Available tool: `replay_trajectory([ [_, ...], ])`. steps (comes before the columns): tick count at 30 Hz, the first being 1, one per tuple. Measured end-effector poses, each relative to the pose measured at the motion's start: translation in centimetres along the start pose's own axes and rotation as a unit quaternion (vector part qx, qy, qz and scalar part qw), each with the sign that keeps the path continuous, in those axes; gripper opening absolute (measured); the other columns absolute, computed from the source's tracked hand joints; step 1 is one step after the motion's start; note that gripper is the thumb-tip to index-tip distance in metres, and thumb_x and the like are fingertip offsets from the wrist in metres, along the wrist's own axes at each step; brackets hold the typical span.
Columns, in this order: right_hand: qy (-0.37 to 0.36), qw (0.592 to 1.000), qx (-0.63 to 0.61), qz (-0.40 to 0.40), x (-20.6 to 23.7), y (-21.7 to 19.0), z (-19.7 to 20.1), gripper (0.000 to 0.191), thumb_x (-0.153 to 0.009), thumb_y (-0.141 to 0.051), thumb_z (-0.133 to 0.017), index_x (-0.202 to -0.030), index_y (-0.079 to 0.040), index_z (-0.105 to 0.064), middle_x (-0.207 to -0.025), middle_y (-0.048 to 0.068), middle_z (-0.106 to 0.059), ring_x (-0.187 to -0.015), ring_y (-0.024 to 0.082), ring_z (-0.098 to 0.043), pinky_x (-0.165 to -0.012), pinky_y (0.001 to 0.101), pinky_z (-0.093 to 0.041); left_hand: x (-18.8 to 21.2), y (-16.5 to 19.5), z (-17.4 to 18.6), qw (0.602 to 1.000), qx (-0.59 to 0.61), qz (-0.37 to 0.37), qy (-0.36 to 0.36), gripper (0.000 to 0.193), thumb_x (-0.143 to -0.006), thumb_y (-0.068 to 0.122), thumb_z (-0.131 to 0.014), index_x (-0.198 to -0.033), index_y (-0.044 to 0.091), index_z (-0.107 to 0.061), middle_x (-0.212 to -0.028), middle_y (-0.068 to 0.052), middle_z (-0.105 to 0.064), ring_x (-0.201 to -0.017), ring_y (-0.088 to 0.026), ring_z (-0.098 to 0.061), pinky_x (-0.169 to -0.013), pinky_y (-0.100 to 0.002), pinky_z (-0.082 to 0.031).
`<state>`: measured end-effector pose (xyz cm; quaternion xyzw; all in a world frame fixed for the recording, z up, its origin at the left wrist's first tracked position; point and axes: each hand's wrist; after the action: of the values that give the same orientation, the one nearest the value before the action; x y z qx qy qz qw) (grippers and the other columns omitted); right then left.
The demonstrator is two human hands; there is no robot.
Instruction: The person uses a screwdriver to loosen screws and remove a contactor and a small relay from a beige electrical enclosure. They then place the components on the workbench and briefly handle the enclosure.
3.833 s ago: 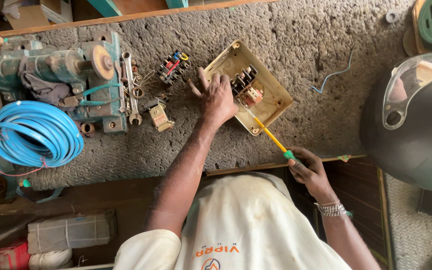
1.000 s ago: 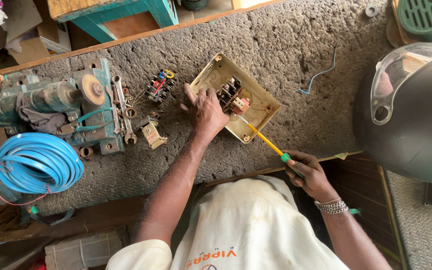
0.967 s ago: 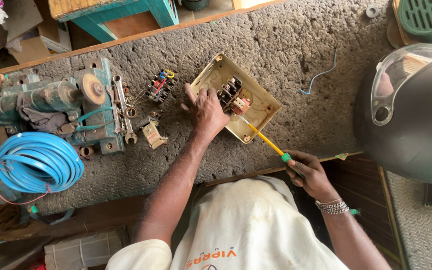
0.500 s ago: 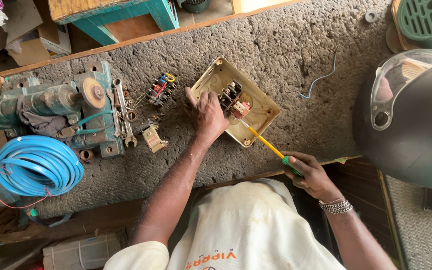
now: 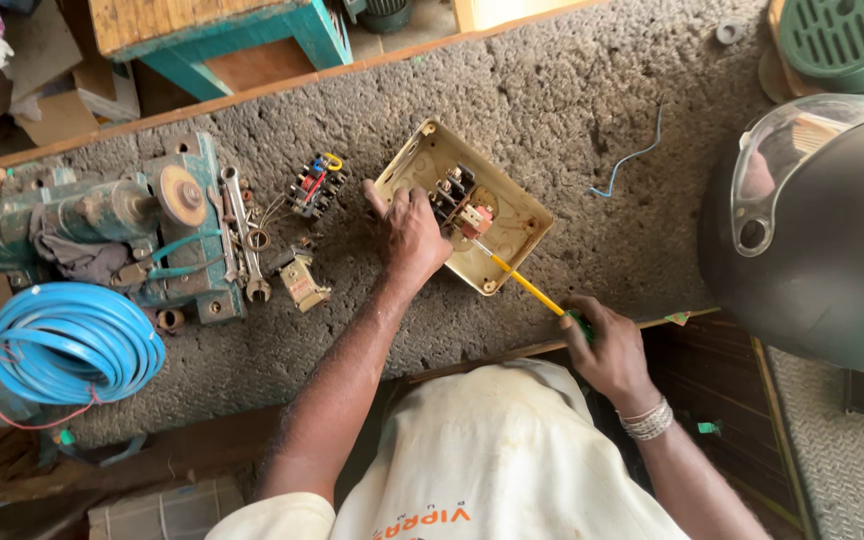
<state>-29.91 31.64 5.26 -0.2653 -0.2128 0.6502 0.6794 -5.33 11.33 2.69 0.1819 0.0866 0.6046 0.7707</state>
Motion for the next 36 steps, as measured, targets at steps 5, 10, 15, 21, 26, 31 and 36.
replay_trajectory([
  [5,-0.037,0.998,-0.008,-0.053,0.0,0.4,0.3,0.023,-0.093,-0.023,-0.071,-0.107,-0.005,-0.075,-0.09,0.01,-0.075,-0.071,0.025,-0.071,-0.064,0.0365,-0.056,0.2,-0.1,0.0,1.0,-0.01,0.0,0.005,0.078,-0.057,0.015,-0.091,-0.12,-0.014,-0.054,-0.125,-0.032,-0.057,-0.133,-0.042,-0.048,-0.121,-0.063,0.012],
  [10,0.037,0.999,0.037,0.001,1.2,0.1,-0.5,0.03,-0.088,-0.022,-0.077,-0.114,-0.007,-0.076,-0.09,0.007,-0.074,-0.07,0.021,-0.07,-0.062,0.0326,-0.058,0.1,-0.3,-0.6,1.0,-0.025,-0.002,-0.001,0.077,-0.059,0.013,-0.089,-0.121,-0.015,-0.053,-0.125,-0.031,-0.058,-0.135,-0.038,-0.049,-0.122,-0.064,0.013],
  [15,0.132,0.966,0.148,0.168,1.2,-0.3,-0.9,0.029,-0.088,-0.021,-0.078,-0.115,-0.009,-0.075,-0.094,0.005,-0.073,-0.078,0.021,-0.069,-0.064,0.0345,-0.059,0.2,-0.2,-0.2,0.999,-0.025,0.013,-0.025,0.077,-0.063,0.016,-0.088,-0.125,-0.013,-0.052,-0.129,-0.03,-0.056,-0.135,-0.038,-0.048,-0.124,-0.065,0.01],
  [21,-0.058,0.986,0.112,-0.106,0.5,-0.2,-1.0,0.029,-0.091,-0.031,-0.076,-0.102,-0.006,-0.07,-0.084,0.008,-0.072,-0.063,0.023,-0.07,-0.058,0.0366,-0.056,0.4,0.2,0.7,0.998,-0.024,0.05,-0.028,0.072,-0.062,0.016,-0.089,-0.122,-0.004,-0.054,-0.135,-0.026,-0.051,-0.146,-0.05,-0.025,-0.112,-0.075,-0.013],
  [26,-0.075,0.995,0.027,-0.053,-0.1,1.1,-0.2,0.019,-0.095,-0.027,-0.07,-0.1,-0.008,-0.071,-0.082,0.008,-0.072,-0.065,0.023,-0.07,-0.061,0.0371,-0.055,0.2,-0.2,-0.2,0.999,-0.038,0.029,-0.02,0.075,-0.061,0.019,-0.09,-0.122,-0.008,-0.054,-0.13,-0.028,-0.055,-0.138,-0.042,-0.041,-0.121,-0.071,-0.002],
  [31,-0.007,0.997,0.068,-0.021,0.4,0.4,-0.6,0.026,-0.085,-0.029,-0.075,-0.097,-0.008,-0.068,-0.086,0.006,-0.07,-0.064,0.021,-0.069,-0.057,0.0344,-0.056,-0.3,-0.8,-1.4,0.999,-0.04,0.002,0.017,0.075,-0.058,0.021,-0.092,-0.116,-0.011,-0.056,-0.121,-0.029,-0.06,-0.128,-0.038,-0.054,-0.12,-0.063,0.012],
  [36,-0.02,0.987,0.14,-0.076,0.5,-1.0,-1.0,0.033,-0.085,-0.033,-0.078,-0.102,-0.006,-0.068,-0.087,0.009,-0.07,-0.06,0.024,-0.068,-0.052,0.0367,-0.056,-0.1,-0.8,-1.5,1.0,-0.021,0.003,-0.018,0.078,-0.066,0.028,-0.092,-0.121,-0.012,-0.054,-0.122,-0.028,-0.06,-0.13,-0.036,-0.054,-0.126,-0.064,0.01],
])
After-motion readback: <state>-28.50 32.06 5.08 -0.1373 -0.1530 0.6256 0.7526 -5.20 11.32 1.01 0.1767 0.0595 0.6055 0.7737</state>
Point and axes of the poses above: each hand's wrist, its own x-axis away from the middle knuckle, its own z-axis out of the back of the hand, y = z × x
